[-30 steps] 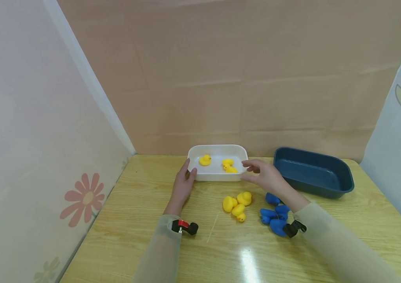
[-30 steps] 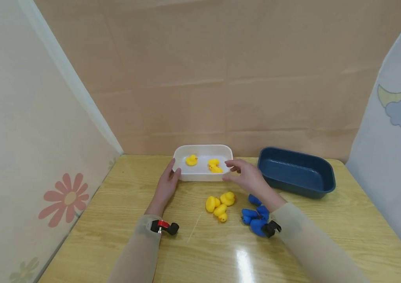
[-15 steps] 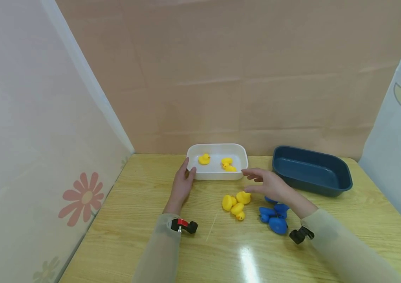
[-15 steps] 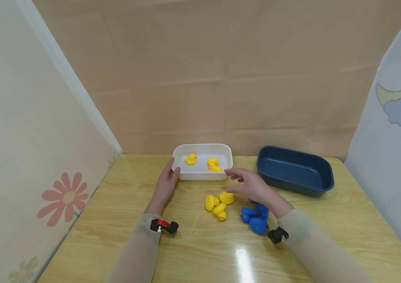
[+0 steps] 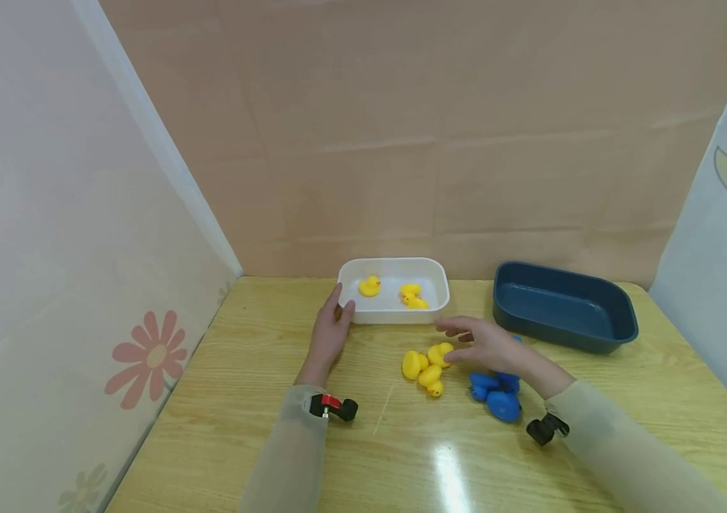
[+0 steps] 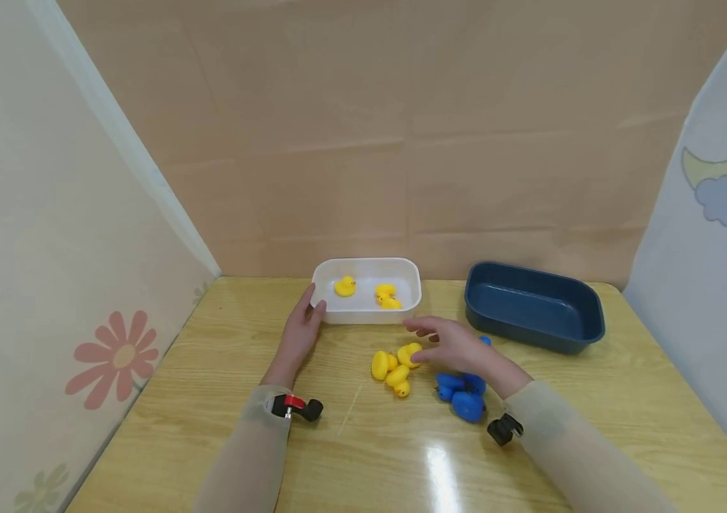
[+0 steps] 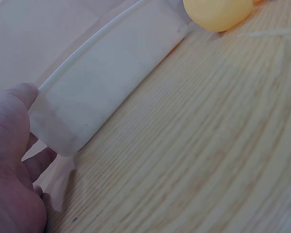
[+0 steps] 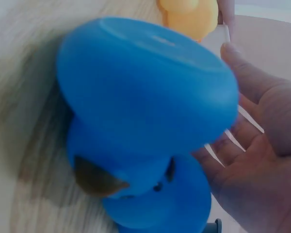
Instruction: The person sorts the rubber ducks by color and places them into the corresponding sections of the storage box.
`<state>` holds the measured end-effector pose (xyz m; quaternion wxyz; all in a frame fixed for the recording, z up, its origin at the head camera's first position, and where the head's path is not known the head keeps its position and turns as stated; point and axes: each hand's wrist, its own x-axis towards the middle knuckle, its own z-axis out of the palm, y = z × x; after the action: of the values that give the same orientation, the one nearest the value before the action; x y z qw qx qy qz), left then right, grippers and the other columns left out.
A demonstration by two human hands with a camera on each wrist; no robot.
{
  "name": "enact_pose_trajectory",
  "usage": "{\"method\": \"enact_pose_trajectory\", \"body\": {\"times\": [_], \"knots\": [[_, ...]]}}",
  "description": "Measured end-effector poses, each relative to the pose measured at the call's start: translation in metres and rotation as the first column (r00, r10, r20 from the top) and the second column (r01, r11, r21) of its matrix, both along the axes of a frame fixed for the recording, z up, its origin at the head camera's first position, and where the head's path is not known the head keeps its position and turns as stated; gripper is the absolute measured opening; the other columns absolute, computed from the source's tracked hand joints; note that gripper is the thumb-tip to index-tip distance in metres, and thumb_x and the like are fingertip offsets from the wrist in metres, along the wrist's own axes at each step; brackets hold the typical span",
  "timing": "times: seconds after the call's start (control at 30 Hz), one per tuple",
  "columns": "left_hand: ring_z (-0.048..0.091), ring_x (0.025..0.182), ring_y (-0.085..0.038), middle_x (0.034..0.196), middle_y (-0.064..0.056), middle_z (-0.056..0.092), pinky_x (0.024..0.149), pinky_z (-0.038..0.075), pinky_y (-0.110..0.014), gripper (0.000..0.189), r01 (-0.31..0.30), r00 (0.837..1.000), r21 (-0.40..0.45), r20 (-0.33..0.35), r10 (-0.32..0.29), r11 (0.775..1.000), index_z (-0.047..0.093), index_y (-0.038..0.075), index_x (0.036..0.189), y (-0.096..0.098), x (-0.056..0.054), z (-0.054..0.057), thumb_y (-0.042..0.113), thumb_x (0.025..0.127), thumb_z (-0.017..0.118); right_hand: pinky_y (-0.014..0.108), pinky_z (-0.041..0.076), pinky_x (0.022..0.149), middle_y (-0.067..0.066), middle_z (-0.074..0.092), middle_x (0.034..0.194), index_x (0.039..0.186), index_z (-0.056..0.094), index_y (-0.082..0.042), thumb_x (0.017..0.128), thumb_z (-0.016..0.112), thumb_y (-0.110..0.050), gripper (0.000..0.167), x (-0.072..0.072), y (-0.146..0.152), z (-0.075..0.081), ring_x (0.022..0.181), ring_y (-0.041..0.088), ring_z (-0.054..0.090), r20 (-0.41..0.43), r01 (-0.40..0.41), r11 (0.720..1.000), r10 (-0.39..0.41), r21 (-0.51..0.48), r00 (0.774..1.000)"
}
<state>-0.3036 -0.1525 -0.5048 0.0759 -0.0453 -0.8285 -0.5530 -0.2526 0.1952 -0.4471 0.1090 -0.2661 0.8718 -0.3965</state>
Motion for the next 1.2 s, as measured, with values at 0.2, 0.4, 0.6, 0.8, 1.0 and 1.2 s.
{"method": "enact_pose_trajectory", "body": {"times": [0.2, 0.4, 0.6, 0.8, 1.0, 1.2], "knots": [[0.034, 0.163, -0.030, 0.178, -0.010, 0.033, 0.133, 0.028, -0.049, 0.068, 0.005, 1.000, 0.002, -0.011, -0.004, 1.000, 0.030, 0.015, 0.176, 0.000, -0.001, 0.000, 0.041, 0.118, 0.054, 0.057, 0.056, 0.110, 0.018, 0.066, 0.150, 0.155, 0.061, -0.002, 0.099, 0.087, -0.019, 0.064, 0.002, -0.001, -0.003, 0.134, 0.041, 0.065, -0.012, 0.007, 0.999, -0.006, 0.052, 1.000], [0.036, 0.162, -0.029, 0.178, -0.010, 0.034, 0.132, 0.029, -0.047, 0.067, 0.000, 1.000, -0.004, -0.019, 0.000, 1.000, 0.031, 0.014, 0.175, -0.001, -0.001, 0.000, 0.038, 0.118, 0.055, 0.057, 0.058, 0.108, 0.019, 0.067, 0.149, 0.152, 0.063, 0.000, 0.099, 0.086, -0.015, 0.060, 0.000, -0.004, -0.004, 0.131, 0.041, 0.065, -0.019, -0.009, 0.998, 0.010, 0.065, 1.000], [0.034, 0.163, -0.029, 0.178, -0.010, 0.033, 0.133, 0.028, -0.047, 0.067, 0.003, 1.000, -0.005, -0.009, -0.003, 1.000, 0.030, 0.014, 0.176, -0.001, 0.000, 0.002, 0.039, 0.118, 0.054, 0.057, 0.058, 0.107, 0.017, 0.069, 0.146, 0.150, 0.065, 0.000, 0.099, 0.087, -0.017, 0.058, -0.005, -0.004, -0.006, 0.127, 0.037, 0.068, -0.020, -0.010, 0.995, 0.012, 0.098, 1.000], [0.035, 0.163, -0.029, 0.178, -0.010, 0.033, 0.132, 0.029, -0.047, 0.068, 0.010, 1.000, -0.005, -0.011, -0.010, 1.000, 0.030, 0.014, 0.176, -0.001, 0.000, 0.001, 0.041, 0.118, 0.053, 0.055, 0.058, 0.107, 0.014, 0.072, 0.143, 0.148, 0.068, -0.002, 0.097, 0.088, -0.019, 0.058, -0.009, -0.003, -0.009, 0.124, 0.033, 0.069, -0.021, -0.004, 0.990, 0.007, 0.138, 1.000], [0.034, 0.163, -0.029, 0.179, -0.009, 0.032, 0.132, 0.029, -0.047, 0.068, 0.009, 1.000, -0.005, -0.003, -0.009, 1.000, 0.029, 0.015, 0.176, -0.001, 0.001, 0.002, 0.043, 0.118, 0.053, 0.055, 0.057, 0.109, 0.013, 0.071, 0.143, 0.147, 0.069, -0.003, 0.097, 0.089, -0.019, 0.057, -0.010, -0.003, -0.011, 0.126, 0.032, 0.069, -0.020, 0.002, 0.985, 0.001, 0.174, 1.000], [0.035, 0.163, -0.029, 0.179, -0.010, 0.033, 0.132, 0.029, -0.046, 0.069, 0.015, 1.000, 0.006, -0.005, -0.015, 1.000, 0.030, 0.014, 0.176, -0.001, 0.001, 0.002, 0.043, 0.118, 0.054, 0.053, 0.058, 0.107, 0.010, 0.073, 0.139, 0.145, 0.071, -0.005, 0.096, 0.090, -0.020, 0.055, -0.009, -0.004, -0.013, 0.122, 0.029, 0.069, -0.031, 0.012, 0.982, -0.007, 0.186, 1.000]]}}
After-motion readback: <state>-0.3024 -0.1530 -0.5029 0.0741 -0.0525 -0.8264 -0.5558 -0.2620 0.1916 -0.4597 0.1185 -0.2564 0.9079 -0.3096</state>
